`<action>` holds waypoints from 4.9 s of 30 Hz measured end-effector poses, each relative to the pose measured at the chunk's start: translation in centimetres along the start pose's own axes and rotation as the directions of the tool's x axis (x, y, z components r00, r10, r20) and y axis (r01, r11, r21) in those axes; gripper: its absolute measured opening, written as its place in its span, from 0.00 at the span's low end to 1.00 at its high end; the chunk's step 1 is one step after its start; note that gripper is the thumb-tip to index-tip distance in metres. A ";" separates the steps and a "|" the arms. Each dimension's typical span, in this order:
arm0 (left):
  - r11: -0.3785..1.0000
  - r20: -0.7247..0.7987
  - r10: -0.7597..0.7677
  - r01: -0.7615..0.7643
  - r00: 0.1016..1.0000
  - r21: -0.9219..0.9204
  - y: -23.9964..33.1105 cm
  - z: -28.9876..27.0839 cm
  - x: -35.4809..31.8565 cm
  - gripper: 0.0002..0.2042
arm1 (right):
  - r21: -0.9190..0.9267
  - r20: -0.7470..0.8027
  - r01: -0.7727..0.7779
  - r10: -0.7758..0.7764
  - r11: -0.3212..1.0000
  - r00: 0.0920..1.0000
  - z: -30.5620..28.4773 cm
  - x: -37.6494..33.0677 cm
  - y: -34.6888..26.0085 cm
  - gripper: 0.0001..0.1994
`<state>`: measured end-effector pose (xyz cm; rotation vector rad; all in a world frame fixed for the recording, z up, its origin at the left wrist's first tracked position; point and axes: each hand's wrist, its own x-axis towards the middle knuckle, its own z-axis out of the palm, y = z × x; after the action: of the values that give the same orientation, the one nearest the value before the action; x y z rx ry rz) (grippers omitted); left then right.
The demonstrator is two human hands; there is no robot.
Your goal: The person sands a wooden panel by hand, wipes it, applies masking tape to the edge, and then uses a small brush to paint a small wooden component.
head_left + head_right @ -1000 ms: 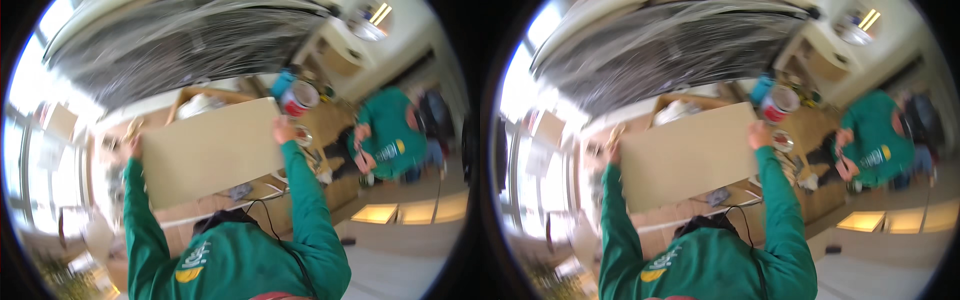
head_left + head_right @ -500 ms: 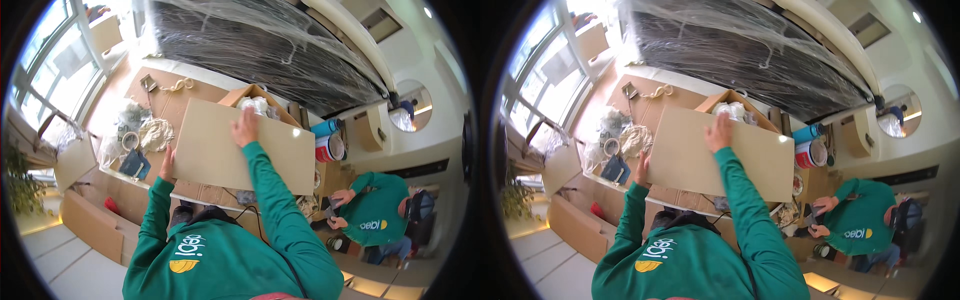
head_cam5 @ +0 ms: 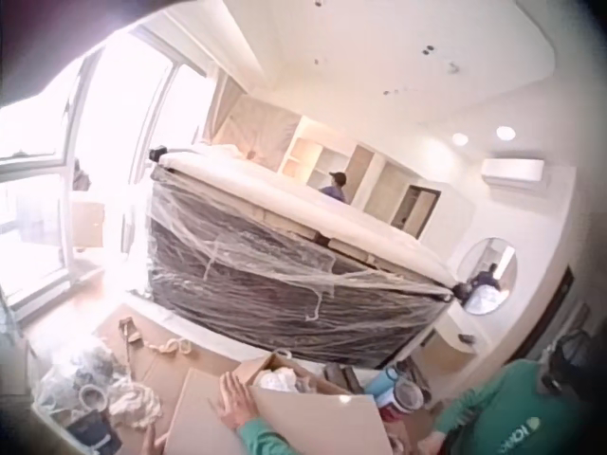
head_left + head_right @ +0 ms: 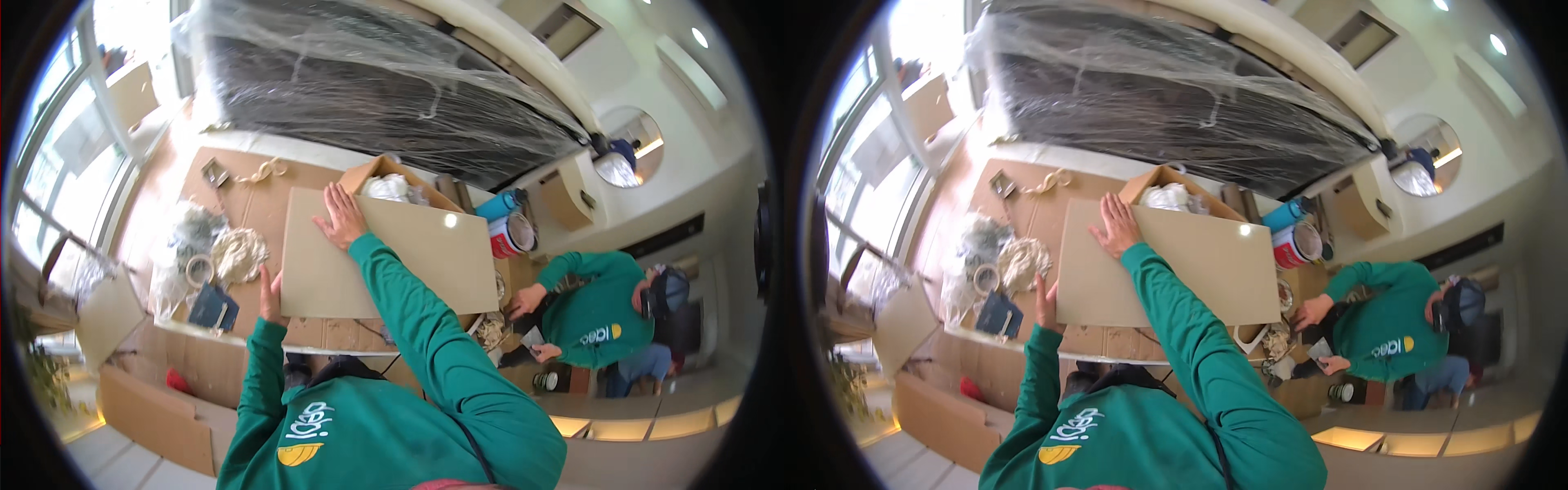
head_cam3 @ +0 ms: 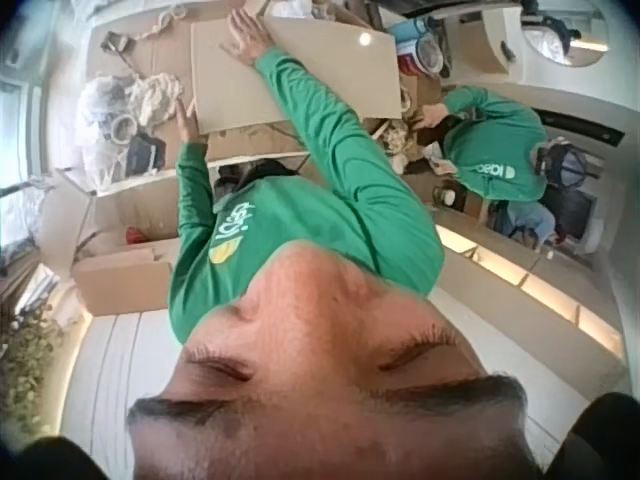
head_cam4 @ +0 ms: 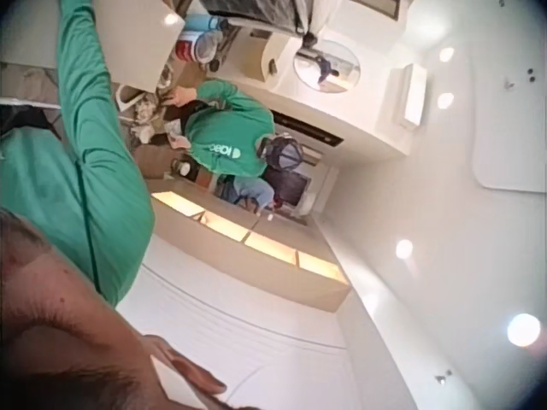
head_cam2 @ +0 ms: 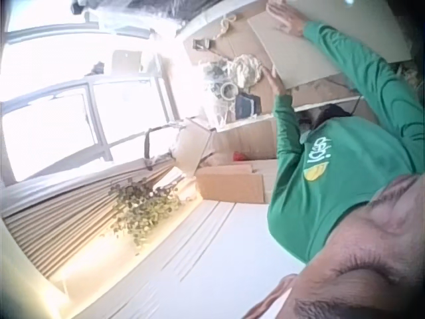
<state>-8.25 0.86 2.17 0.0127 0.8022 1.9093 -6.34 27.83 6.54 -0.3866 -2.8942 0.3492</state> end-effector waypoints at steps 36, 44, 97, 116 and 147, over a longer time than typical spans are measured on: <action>-0.739 0.576 -0.156 -0.482 0.802 0.471 -20.0 29.3 24.3 0.47 | 0.930 -0.065 -0.300 0.896 0.214 0.439 -10.1 -56.2 3.2 0.25; -0.711 0.711 -0.289 -0.641 0.641 0.289 -27.1 32.9 25.6 0.52 | 0.973 0.055 -0.229 0.965 0.006 0.258 -7.7 -59.4 2.3 0.21; 0.876 0.033 0.272 -0.261 0.962 0.406 -0.3 -1.0 4.1 0.23 | -0.073 -0.153 -0.301 0.287 0.951 0.945 0.2 -7.4 2.3 0.39; 0.884 0.050 0.263 -0.261 0.964 0.388 0.0 -0.8 4.3 0.26 | 0.068 -0.206 -0.149 0.160 0.987 0.965 -3.5 -3.2 0.2 0.12; 0.854 0.035 0.296 -0.281 0.955 0.438 0.3 -0.1 3.6 0.27 | 0.205 -0.175 0.007 0.029 0.979 0.984 -1.2 1.2 -4.5 0.05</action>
<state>-10.22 3.67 1.04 0.4017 1.3037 1.9669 -8.22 24.22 9.07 -0.3782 -2.6520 0.5786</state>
